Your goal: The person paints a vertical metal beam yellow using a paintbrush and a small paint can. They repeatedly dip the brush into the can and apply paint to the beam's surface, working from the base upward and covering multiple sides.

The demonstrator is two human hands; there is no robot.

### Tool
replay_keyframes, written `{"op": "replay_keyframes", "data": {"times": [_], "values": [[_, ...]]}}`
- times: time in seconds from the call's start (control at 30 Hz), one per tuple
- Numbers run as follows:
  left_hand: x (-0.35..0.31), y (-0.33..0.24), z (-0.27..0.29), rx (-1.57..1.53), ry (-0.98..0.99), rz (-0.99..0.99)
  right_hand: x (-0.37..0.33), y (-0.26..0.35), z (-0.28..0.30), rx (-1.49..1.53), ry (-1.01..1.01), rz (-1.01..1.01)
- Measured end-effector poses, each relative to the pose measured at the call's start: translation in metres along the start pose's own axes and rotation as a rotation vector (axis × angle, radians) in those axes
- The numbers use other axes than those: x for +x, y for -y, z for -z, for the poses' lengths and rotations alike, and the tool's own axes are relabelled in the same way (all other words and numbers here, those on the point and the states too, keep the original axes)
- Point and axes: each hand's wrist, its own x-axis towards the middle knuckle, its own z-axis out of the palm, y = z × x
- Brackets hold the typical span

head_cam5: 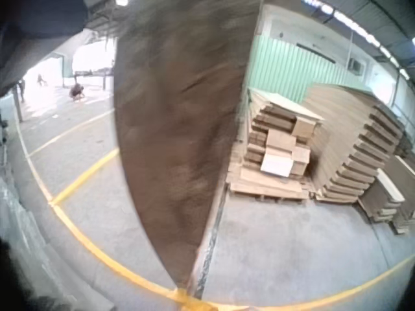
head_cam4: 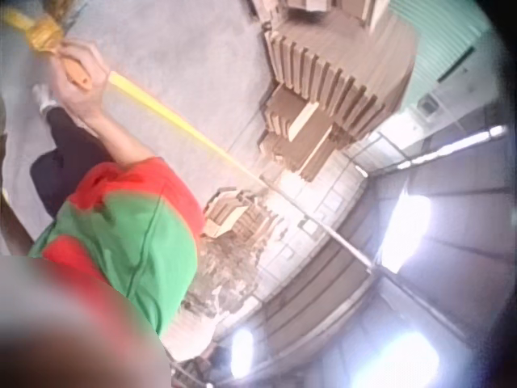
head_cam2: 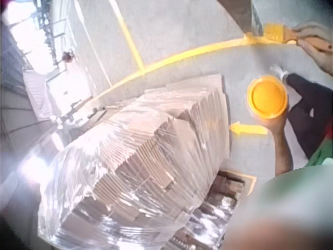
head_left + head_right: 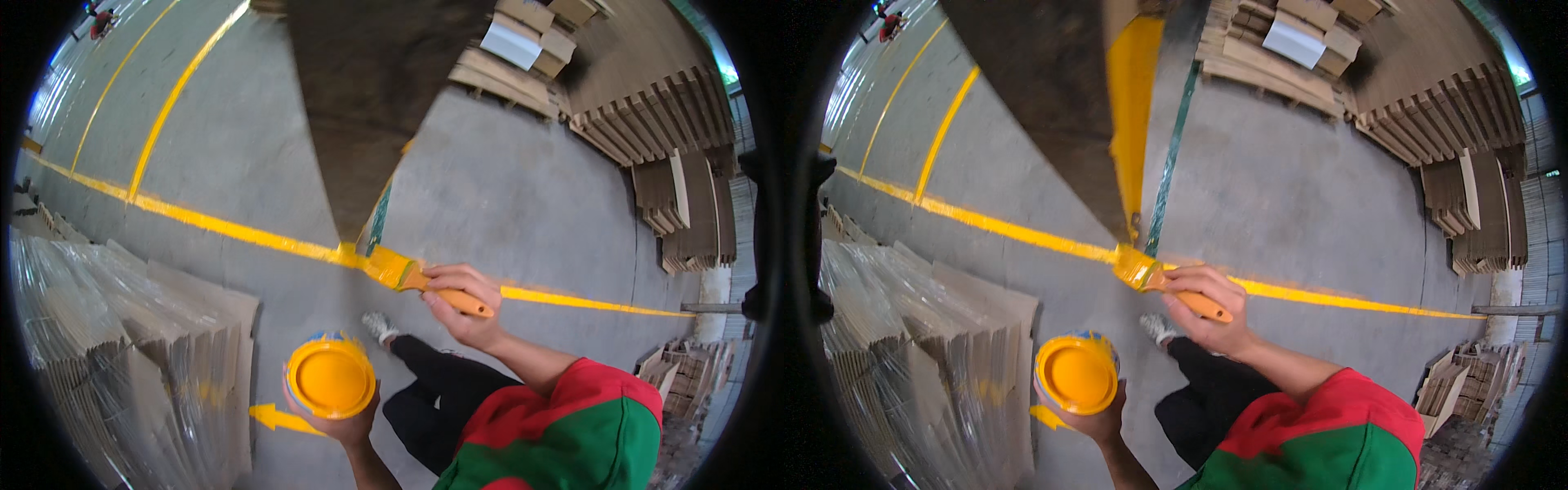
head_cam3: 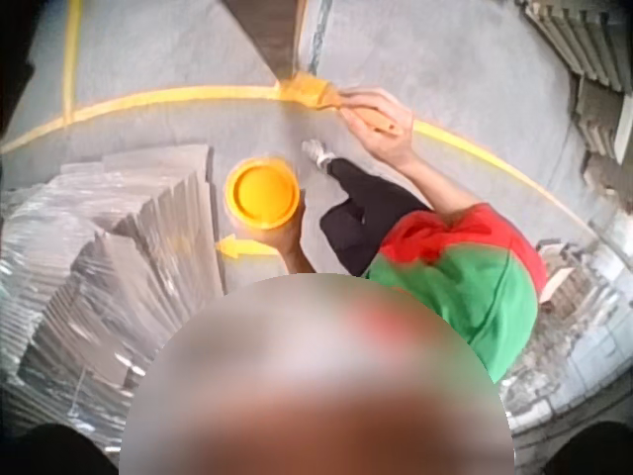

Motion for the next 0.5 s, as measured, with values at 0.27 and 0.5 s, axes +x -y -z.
{"op": "replay_keyframes", "data": {"times": [0.27, 0.5], "values": [[0.05, 0.038, 0.043, -0.069, 0.117, -0.098, -0.011, 0.047, -0.046, 0.709, -0.231, -0.474], [0.111, 0.061, 0.078, -0.379, 0.334, -0.113, -0.024, 0.112, -0.097, 1.177, -0.183, -0.455]]}}
